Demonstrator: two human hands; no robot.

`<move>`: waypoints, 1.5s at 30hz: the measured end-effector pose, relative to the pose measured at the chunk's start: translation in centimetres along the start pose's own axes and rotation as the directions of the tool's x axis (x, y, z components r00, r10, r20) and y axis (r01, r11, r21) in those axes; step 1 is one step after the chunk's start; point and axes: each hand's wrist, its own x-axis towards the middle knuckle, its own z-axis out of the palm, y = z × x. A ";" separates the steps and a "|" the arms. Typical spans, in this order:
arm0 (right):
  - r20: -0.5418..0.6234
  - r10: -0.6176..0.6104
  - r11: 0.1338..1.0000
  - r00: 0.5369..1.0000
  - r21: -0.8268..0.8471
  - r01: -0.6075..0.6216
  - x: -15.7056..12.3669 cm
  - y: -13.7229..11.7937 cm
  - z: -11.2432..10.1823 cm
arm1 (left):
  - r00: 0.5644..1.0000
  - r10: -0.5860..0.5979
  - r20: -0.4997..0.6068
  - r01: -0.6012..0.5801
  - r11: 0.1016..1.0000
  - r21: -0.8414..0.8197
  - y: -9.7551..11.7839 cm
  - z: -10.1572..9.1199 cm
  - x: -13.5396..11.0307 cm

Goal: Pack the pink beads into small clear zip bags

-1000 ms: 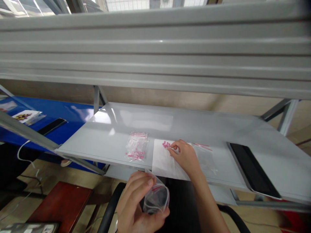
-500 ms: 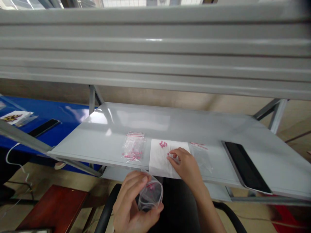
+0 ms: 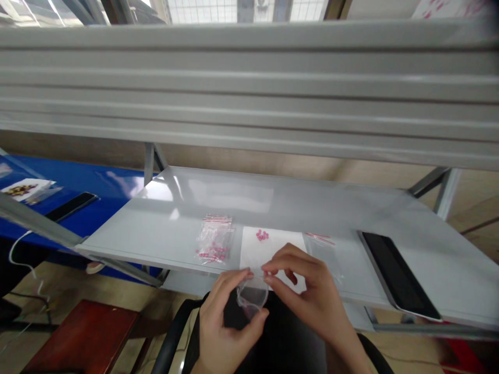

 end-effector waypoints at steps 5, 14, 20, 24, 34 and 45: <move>0.028 0.045 0.998 0.999 0.042 -0.046 -0.3 -1.4 -0.9 | 0.996 -0.082 0.016 0.083 0.991 -0.107 0.5 0.2 -0.3; -0.148 0.146 0.944 0.978 -0.276 -0.182 1.1 3.7 -0.3 | 0.971 0.190 -0.145 -0.204 0.975 -0.092 1.2 -0.4 0.0; -0.209 0.168 0.830 0.963 -0.498 -0.252 3.1 8.2 1.6 | 0.958 0.231 -0.169 -0.243 0.968 -0.055 0.2 0.3 -0.2; -0.165 0.172 0.817 0.971 -0.527 -0.235 3.8 8.9 1.9 | 0.963 0.231 -0.142 -0.241 0.969 -0.062 -0.6 0.7 -0.2; -0.138 0.169 0.807 0.976 -0.549 -0.218 3.9 9.1 2.1 | 0.964 0.224 -0.145 -0.230 0.973 -0.027 -1.2 0.9 -0.4; -0.150 0.132 0.888 0.980 -0.420 -0.184 2.8 5.6 1.0 | 0.999 0.038 -0.029 -0.037 0.999 0.025 -1.4 1.0 -0.8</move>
